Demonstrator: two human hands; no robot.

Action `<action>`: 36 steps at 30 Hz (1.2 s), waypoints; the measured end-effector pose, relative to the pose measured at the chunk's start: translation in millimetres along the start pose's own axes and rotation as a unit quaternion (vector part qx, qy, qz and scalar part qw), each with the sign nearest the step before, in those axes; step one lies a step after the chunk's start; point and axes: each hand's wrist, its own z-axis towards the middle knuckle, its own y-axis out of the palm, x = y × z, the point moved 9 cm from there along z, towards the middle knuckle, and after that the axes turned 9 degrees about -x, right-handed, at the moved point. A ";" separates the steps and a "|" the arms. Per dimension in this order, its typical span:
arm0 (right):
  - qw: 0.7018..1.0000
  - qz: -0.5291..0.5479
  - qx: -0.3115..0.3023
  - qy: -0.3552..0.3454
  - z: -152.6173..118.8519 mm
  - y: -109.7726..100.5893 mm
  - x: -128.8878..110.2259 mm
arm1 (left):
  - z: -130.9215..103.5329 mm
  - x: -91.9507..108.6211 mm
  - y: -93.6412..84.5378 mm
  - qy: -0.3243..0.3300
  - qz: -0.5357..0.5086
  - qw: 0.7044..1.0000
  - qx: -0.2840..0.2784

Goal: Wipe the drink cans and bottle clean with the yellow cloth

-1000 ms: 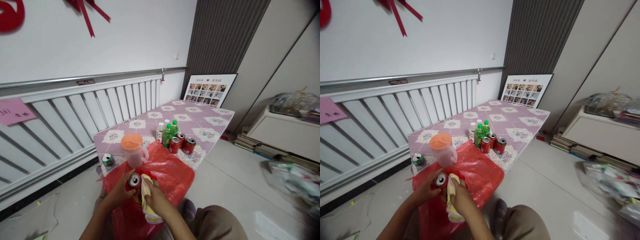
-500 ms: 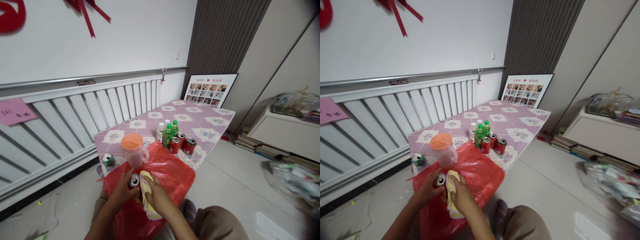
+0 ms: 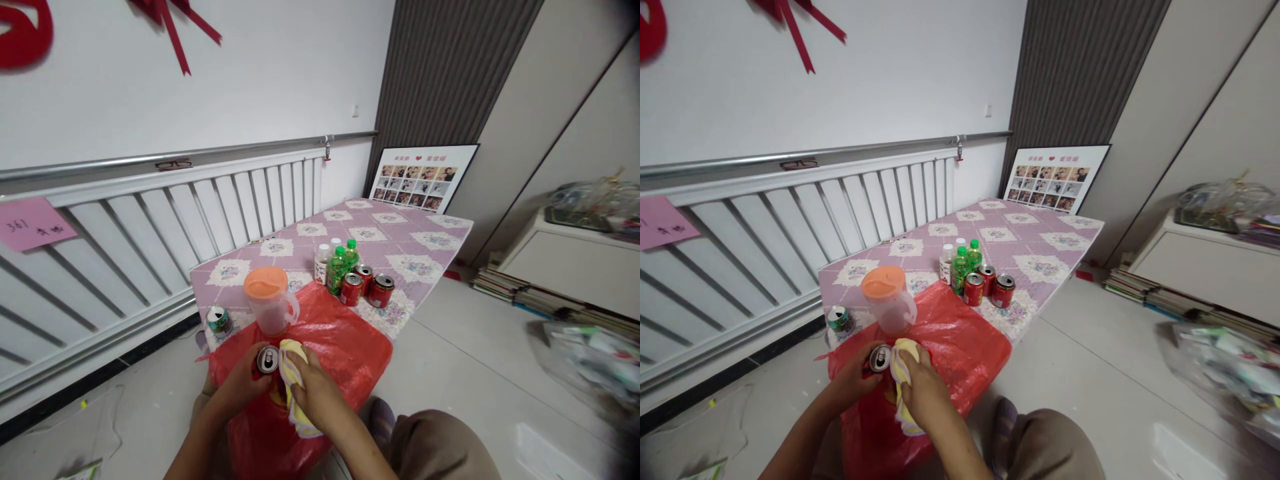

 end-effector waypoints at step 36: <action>0.996 -0.061 -0.062 0.036 -2.8 8.7 12.7 | -0.8 -14.7 -1.3 -0.075 0.152 0.980 0.102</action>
